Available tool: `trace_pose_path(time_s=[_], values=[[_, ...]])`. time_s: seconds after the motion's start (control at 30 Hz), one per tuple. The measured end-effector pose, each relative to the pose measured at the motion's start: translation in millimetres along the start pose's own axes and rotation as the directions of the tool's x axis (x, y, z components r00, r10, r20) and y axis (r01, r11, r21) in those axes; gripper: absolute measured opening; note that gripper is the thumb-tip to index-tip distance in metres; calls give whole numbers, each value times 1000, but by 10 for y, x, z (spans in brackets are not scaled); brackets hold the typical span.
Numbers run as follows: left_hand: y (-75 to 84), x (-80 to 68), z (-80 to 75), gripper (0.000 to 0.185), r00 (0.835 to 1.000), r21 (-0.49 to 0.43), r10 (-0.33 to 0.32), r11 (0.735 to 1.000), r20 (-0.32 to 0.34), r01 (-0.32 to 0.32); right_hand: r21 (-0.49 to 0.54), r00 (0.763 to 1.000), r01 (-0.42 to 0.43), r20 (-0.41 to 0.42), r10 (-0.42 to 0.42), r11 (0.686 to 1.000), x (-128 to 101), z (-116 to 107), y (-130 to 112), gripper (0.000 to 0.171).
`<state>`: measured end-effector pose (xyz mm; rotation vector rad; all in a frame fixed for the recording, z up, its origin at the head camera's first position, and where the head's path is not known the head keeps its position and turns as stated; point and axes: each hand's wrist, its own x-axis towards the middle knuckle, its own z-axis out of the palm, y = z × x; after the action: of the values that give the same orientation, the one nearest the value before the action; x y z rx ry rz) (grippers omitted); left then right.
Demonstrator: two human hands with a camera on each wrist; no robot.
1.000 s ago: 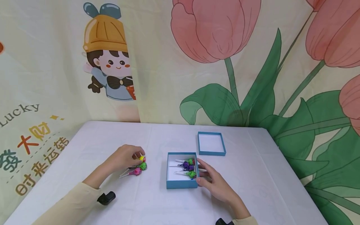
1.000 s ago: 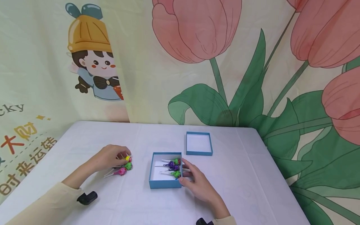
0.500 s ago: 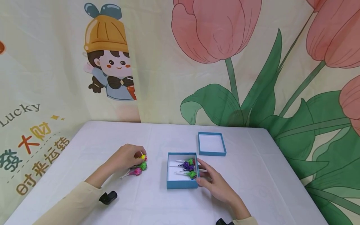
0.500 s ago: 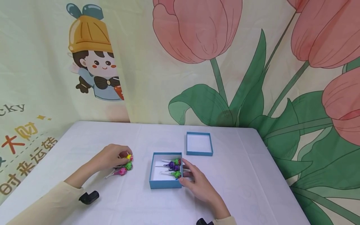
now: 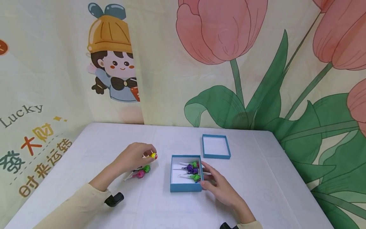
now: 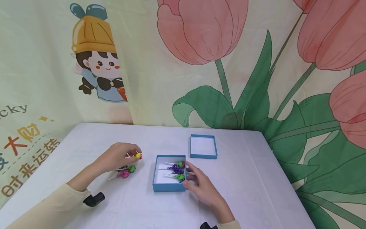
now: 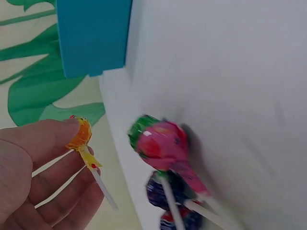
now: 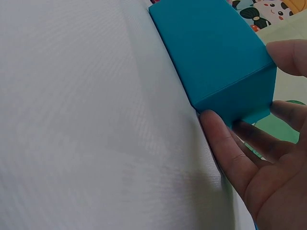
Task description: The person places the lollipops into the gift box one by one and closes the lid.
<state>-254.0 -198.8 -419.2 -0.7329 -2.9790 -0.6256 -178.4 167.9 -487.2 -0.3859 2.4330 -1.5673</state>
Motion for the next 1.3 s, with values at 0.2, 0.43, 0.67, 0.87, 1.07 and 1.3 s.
trace_pose_path(time_s=[0.2,0.43,0.67,0.87,1.07,1.3], values=[[252,30,-52,18,999,-15,44,999,-9,-44,-3,1000,0,-2,0,1000,-3,0,4,71],[523,121,-65,19,997,-49,82,995,-2,-82,-4,1000,2,-1,-2,1000,-11,-2,-2,70],[719,219,-28,20,985,-63,169,983,-11,-170,11,1000,2,6,-2,1000,-17,-6,-8,71],[893,281,37,19,985,-93,175,981,11,-173,13,1000,0,15,0,1000,-8,-5,-1,71],[1028,339,160,15,973,-108,228,969,26,-224,19,1000,1,20,-1,1000,-10,-6,0,71],[1119,402,278,12,964,-130,266,956,20,-261,24,1000,13,23,-14,1000,-10,-12,-7,71]])
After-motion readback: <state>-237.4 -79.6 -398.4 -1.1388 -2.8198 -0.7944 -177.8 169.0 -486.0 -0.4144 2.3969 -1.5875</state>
